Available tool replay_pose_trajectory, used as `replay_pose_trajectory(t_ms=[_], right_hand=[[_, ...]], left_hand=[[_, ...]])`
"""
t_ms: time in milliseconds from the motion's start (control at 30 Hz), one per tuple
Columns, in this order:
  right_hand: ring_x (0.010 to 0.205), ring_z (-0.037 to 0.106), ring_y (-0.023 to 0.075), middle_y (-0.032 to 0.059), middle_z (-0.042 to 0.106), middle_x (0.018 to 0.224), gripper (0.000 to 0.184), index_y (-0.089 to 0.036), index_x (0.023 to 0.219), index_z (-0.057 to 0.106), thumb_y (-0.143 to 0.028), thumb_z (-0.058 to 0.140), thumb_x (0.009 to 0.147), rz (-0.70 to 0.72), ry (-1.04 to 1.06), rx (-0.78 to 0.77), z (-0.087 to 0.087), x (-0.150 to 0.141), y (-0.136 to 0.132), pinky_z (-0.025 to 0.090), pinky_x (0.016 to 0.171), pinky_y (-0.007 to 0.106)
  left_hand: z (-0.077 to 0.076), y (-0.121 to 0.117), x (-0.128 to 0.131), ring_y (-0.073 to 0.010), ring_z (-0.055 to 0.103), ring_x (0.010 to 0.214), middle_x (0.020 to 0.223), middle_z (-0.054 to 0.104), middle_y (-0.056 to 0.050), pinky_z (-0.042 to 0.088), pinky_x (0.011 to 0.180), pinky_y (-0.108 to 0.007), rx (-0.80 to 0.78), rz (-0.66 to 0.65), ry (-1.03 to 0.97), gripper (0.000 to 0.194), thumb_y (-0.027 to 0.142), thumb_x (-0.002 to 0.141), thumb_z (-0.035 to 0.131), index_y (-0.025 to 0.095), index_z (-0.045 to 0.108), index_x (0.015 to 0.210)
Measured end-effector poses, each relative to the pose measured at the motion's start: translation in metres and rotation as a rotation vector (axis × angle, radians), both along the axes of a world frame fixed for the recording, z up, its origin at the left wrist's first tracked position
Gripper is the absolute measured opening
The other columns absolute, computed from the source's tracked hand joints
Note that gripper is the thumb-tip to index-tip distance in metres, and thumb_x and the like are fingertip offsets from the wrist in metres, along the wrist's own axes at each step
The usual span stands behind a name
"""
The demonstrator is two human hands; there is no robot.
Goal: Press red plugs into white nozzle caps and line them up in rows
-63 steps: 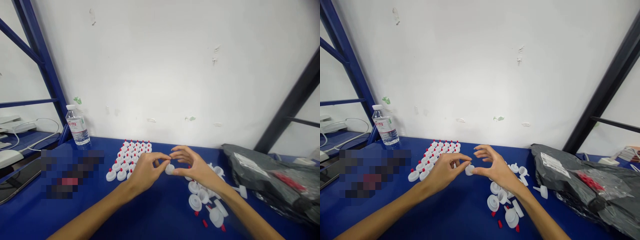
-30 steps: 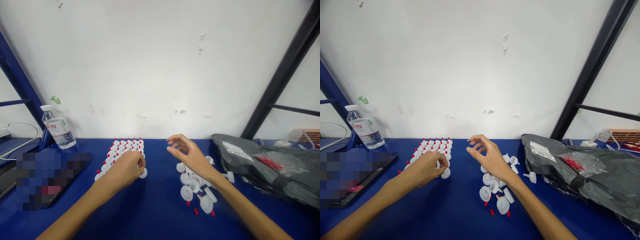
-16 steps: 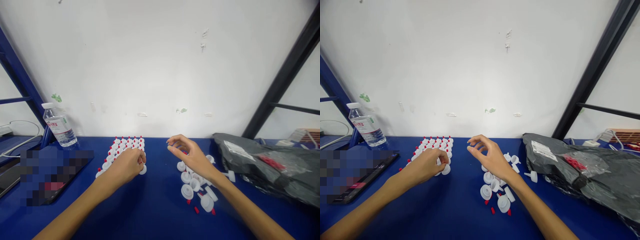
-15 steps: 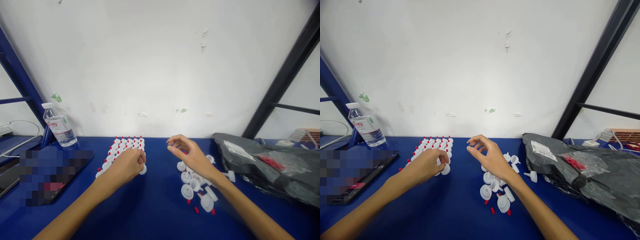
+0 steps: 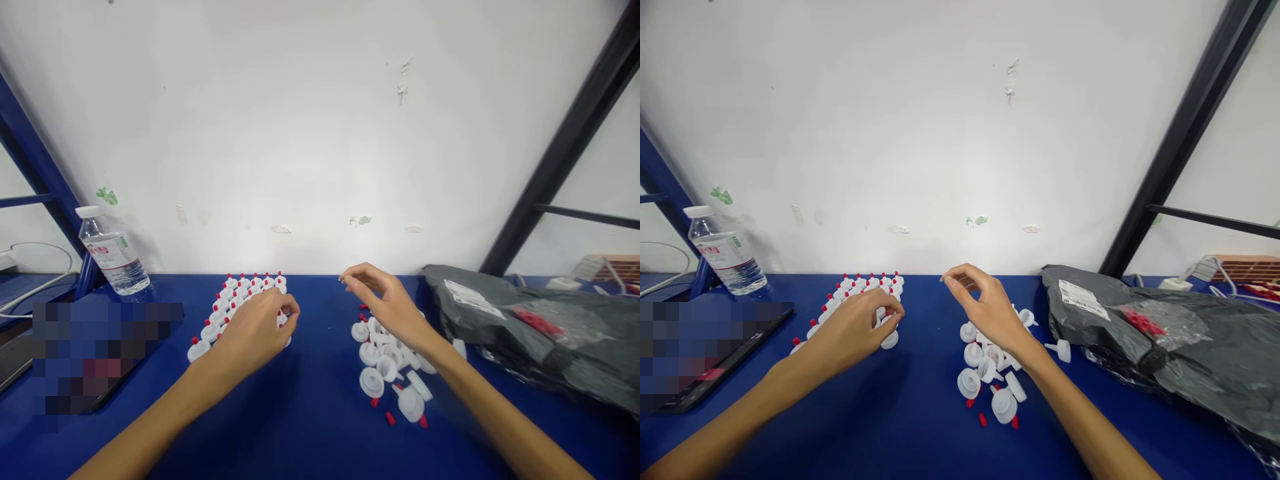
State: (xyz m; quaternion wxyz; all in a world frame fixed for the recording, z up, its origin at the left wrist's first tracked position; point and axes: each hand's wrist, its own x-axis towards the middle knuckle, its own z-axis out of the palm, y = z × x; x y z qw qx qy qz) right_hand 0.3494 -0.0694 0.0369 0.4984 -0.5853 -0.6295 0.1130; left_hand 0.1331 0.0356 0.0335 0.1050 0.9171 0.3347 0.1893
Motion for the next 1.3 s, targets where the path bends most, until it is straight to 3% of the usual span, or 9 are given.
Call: replay_pose_trajectory(t_ms=[100,200,300,400,767,900,967,1067,1300], right_hand=[[0.093,0.065,0.0223,0.0048,0.071,0.103,0.024,-0.024,0.098,0.065,-0.036,0.045,0.100,-0.107,-0.151,0.049,-0.003,0.011,0.003,0.050,0.080,0.035],[0.090,0.064,0.0230,0.0054,0.071,0.095,0.021,-0.023,0.096,0.065,-0.031,0.046,0.099,-0.212,-0.420,0.050,-0.010,0.026,0.006,0.046,0.083,0.037],[0.085,0.063,0.0237,0.0044,0.071,0.086,0.021,-0.023,0.090,0.066,-0.030,0.048,0.098,-0.230,-0.624,-0.103,-0.017,0.040,0.008,0.043,0.078,0.036],[0.081,0.063,0.0236,0.0040,0.072,0.081,0.023,-0.022,0.088,0.068,-0.029,0.048,0.097,-0.230,-0.704,-0.235,-0.023,0.048,0.010,0.041,0.072,0.034],[0.070,0.067,0.0229,0.0029,0.072,0.070,0.030,-0.024,0.087,0.071,-0.037,0.046,0.099,-0.150,-0.653,-0.270,-0.016,0.035,0.007,0.043,0.069,0.033],[0.062,0.067,0.0223,-0.0005,0.072,0.062,0.025,-0.026,0.088,0.073,-0.045,0.058,0.092,-0.071,-0.563,-0.261,-0.010,0.036,0.001,0.046,0.081,0.037],[0.060,0.067,0.0212,-0.0007,0.074,0.068,0.023,-0.027,0.086,0.073,-0.047,0.064,0.087,-0.038,-0.524,-0.281,-0.008,0.038,-0.001,0.048,0.077,0.036],[0.062,0.067,0.0212,0.0003,0.076,0.074,0.021,-0.027,0.079,0.073,-0.046,0.068,0.084,0.010,-0.526,-0.326,-0.011,0.040,-0.001,0.047,0.067,0.034],[0.073,0.069,0.0228,0.0006,0.075,0.071,0.020,-0.026,0.075,0.073,-0.041,0.068,0.088,0.060,-0.542,-0.288,-0.018,0.041,0.004,0.048,0.072,0.033]], left_hand=[[-0.007,-0.019,0.009,-0.0172,0.061,0.075,0.085,0.067,-0.002,0.042,0.070,-0.029,0.051,-0.133,-0.085,0.019,0.024,0.092,0.048,0.022,0.067,0.092],[-0.026,-0.040,0.017,-0.0155,0.060,0.071,0.083,0.065,-0.001,0.040,0.065,-0.028,0.045,-0.293,0.000,0.019,0.022,0.094,0.045,0.021,0.063,0.089],[-0.047,-0.053,0.022,-0.0161,0.061,0.069,0.081,0.065,0.000,0.037,0.060,-0.028,0.021,-0.373,0.098,0.014,0.022,0.093,0.046,0.022,0.059,0.087],[-0.058,-0.056,0.024,-0.0157,0.061,0.068,0.080,0.065,0.002,0.036,0.059,-0.028,-0.005,-0.371,0.090,0.009,0.022,0.092,0.047,0.024,0.055,0.088],[-0.056,-0.056,0.024,-0.0166,0.062,0.072,0.083,0.066,0.001,0.038,0.061,-0.028,-0.004,-0.371,0.086,0.008,0.022,0.093,0.046,0.024,0.053,0.090],[-0.056,-0.056,0.024,-0.0169,0.063,0.072,0.083,0.066,0.001,0.038,0.061,-0.029,0.000,-0.368,0.091,0.007,0.022,0.093,0.046,0.024,0.052,0.090],[-0.056,-0.056,0.023,-0.0166,0.062,0.072,0.083,0.066,0.001,0.038,0.060,-0.029,-0.002,-0.371,0.091,0.008,0.022,0.093,0.046,0.024,0.052,0.089],[-0.057,-0.056,0.023,-0.0162,0.062,0.071,0.081,0.065,0.002,0.037,0.060,-0.029,-0.002,-0.375,0.086,0.008,0.022,0.093,0.046,0.024,0.052,0.089],[-0.056,-0.055,0.025,-0.0151,0.060,0.068,0.080,0.065,0.002,0.037,0.060,-0.028,-0.028,-0.369,0.079,0.008,0.022,0.093,0.046,0.024,0.053,0.088]])
